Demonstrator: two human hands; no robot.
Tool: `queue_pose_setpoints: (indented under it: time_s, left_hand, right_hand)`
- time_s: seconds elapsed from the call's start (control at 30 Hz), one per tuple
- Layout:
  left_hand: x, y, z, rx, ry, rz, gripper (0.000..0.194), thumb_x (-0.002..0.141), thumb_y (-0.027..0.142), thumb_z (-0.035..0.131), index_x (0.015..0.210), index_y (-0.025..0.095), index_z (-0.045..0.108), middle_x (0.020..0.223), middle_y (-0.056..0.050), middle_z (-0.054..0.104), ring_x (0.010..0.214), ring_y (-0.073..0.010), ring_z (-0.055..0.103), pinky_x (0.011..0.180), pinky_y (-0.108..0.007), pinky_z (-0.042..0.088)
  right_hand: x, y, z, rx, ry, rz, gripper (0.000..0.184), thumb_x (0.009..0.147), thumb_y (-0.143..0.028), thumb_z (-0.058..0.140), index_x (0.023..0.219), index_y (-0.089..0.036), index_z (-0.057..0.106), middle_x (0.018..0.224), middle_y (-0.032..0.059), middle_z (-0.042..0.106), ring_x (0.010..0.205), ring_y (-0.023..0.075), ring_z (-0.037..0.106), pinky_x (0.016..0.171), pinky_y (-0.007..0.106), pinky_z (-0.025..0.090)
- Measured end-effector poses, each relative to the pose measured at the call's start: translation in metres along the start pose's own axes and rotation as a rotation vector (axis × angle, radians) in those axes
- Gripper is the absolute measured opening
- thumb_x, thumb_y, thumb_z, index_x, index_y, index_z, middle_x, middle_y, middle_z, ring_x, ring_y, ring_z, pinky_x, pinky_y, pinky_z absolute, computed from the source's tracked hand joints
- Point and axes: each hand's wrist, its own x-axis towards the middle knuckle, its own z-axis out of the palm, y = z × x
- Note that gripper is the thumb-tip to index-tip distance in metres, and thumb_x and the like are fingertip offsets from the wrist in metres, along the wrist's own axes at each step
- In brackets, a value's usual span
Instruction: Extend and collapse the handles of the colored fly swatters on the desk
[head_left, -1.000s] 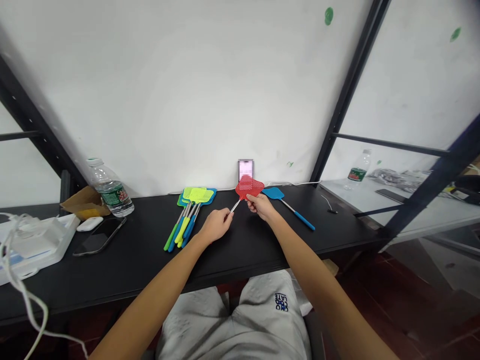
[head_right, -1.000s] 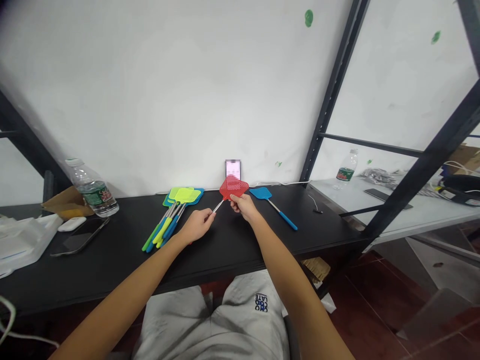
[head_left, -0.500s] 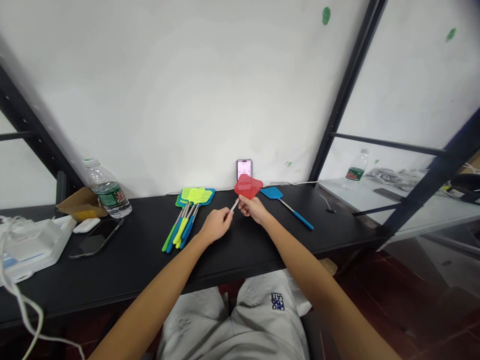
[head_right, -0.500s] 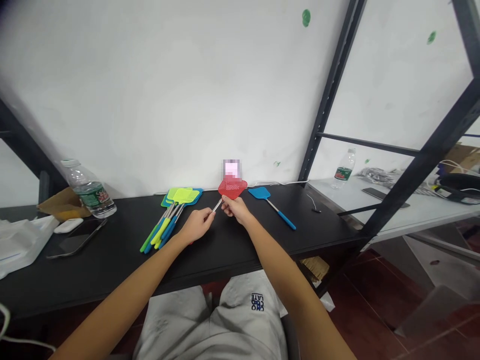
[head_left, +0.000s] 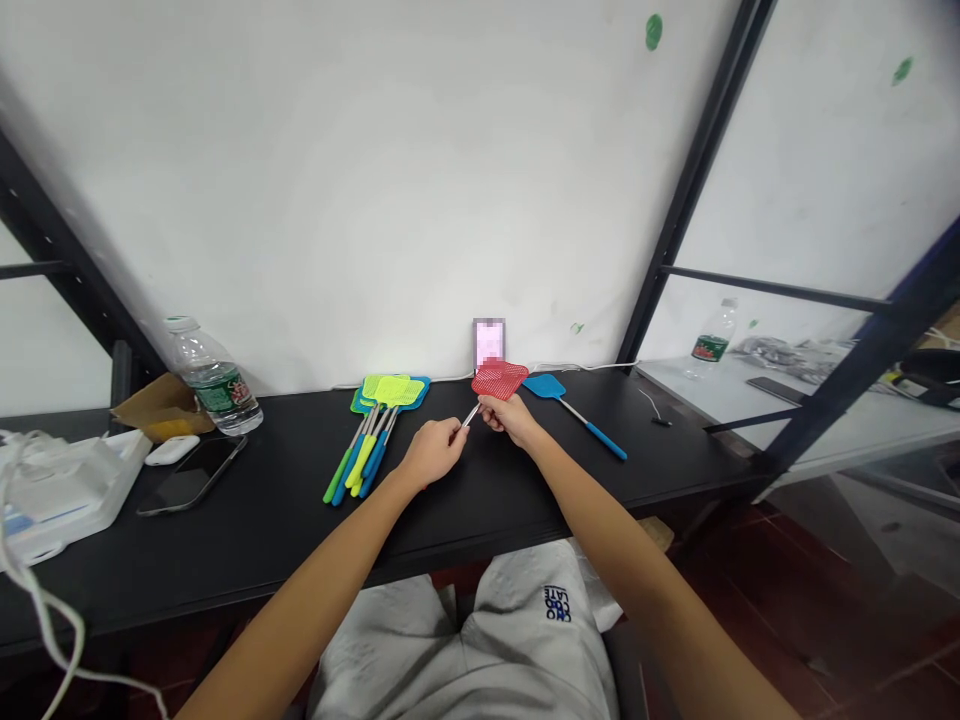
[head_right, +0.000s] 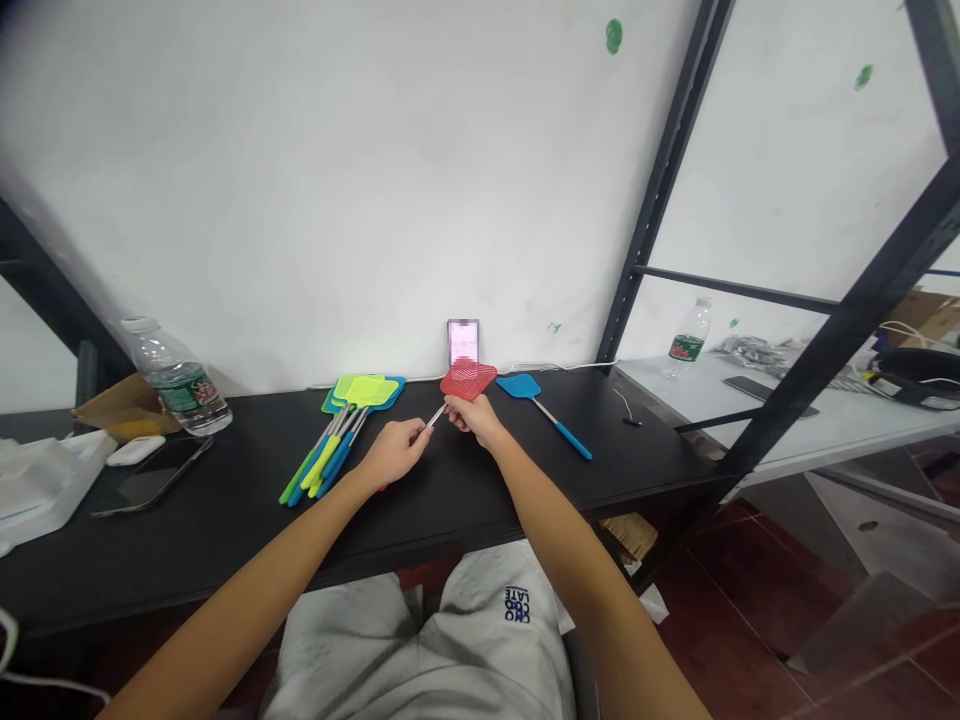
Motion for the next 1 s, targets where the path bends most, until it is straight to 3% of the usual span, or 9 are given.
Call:
queue_pose_setpoints:
  time_s: [0.13, 0.3, 0.43, 0.5, 0.57, 0.7, 1.0]
  left_hand:
    - [0.001, 0.000, -0.003, 0.031, 0.069, -0.056, 0.035, 0.095, 0.040, 0.040, 0.071, 0.020, 0.056, 0.064, -0.001, 0.060, 0.059, -0.0141, 0.051, 0.058, -0.027, 0.024]
    - [0.004, -0.009, -0.020, 0.107, 0.287, -0.227, 0.035, 0.094, 0.041, 0.039, 0.072, 0.020, 0.056, 0.067, -0.002, 0.062, 0.065, -0.0157, 0.056, 0.062, -0.027, 0.031]
    - [0.005, -0.022, -0.037, 0.234, 0.304, -0.473, 0.031, 0.091, 0.038, 0.042, 0.074, 0.020, 0.059, 0.079, -0.008, 0.066, 0.079, -0.0225, 0.061, 0.064, -0.029, 0.035]
    - [0.004, -0.026, -0.042, 0.274, 0.220, -0.559, 0.028, 0.089, 0.037, 0.044, 0.077, 0.019, 0.062, 0.086, -0.011, 0.067, 0.084, -0.0263, 0.062, 0.066, -0.032, 0.039]
    - [0.003, -0.028, -0.045, 0.301, 0.151, -0.599, 0.027, 0.088, 0.035, 0.045, 0.081, 0.018, 0.065, 0.092, -0.013, 0.067, 0.089, -0.0294, 0.063, 0.069, -0.034, 0.042]
    - [0.002, -0.027, -0.044, 0.336, 0.097, -0.594, 0.028, 0.088, 0.032, 0.044, 0.090, 0.016, 0.067, 0.099, -0.017, 0.066, 0.096, -0.0326, 0.063, 0.074, -0.038, 0.045]
    - [0.001, -0.031, -0.042, 0.481, 0.080, -0.558, 0.031, 0.087, 0.027, 0.043, 0.094, 0.012, 0.069, 0.096, -0.020, 0.066, 0.101, -0.0348, 0.059, 0.080, -0.041, 0.046]
  right_hand:
    - [0.001, -0.003, -0.002, -0.172, 0.062, -0.023, 0.042, 0.080, -0.057, 0.059, 0.072, -0.016, 0.063, 0.054, -0.0004, 0.053, 0.042, 0.0090, 0.042, 0.042, 0.022, 0.027]
    - [-0.004, -0.018, -0.023, -0.786, 0.476, -0.281, 0.042, 0.090, -0.050, 0.044, 0.070, -0.018, 0.063, 0.070, 0.0058, 0.063, 0.070, 0.0180, 0.058, 0.068, 0.028, 0.041]
    - [-0.009, -0.026, -0.051, -1.190, 0.797, -0.099, 0.020, 0.084, -0.029, 0.053, 0.089, -0.014, 0.065, 0.098, 0.0151, 0.065, 0.098, 0.0279, 0.057, 0.085, 0.037, 0.039]
    - [-0.011, -0.028, -0.064, -1.269, 0.887, 0.047, 0.027, 0.080, -0.024, 0.057, 0.103, -0.011, 0.063, 0.112, 0.0199, 0.060, 0.108, 0.0327, 0.053, 0.090, 0.041, 0.038]
    - [-0.010, -0.028, -0.075, -1.284, 0.902, 0.193, 0.036, 0.079, -0.023, 0.059, 0.112, -0.008, 0.060, 0.119, 0.0233, 0.055, 0.113, 0.0351, 0.051, 0.093, 0.042, 0.037]
    - [-0.006, -0.025, -0.083, -1.258, 0.797, 0.392, 0.046, 0.078, -0.024, 0.062, 0.121, -0.007, 0.056, 0.124, 0.0258, 0.052, 0.119, 0.0356, 0.048, 0.096, 0.044, 0.037]
    - [-0.008, -0.026, -0.080, -1.303, 0.672, 0.415, 0.041, 0.082, -0.019, 0.057, 0.121, -0.007, 0.062, 0.124, 0.0261, 0.055, 0.119, 0.0347, 0.052, 0.092, 0.043, 0.044]
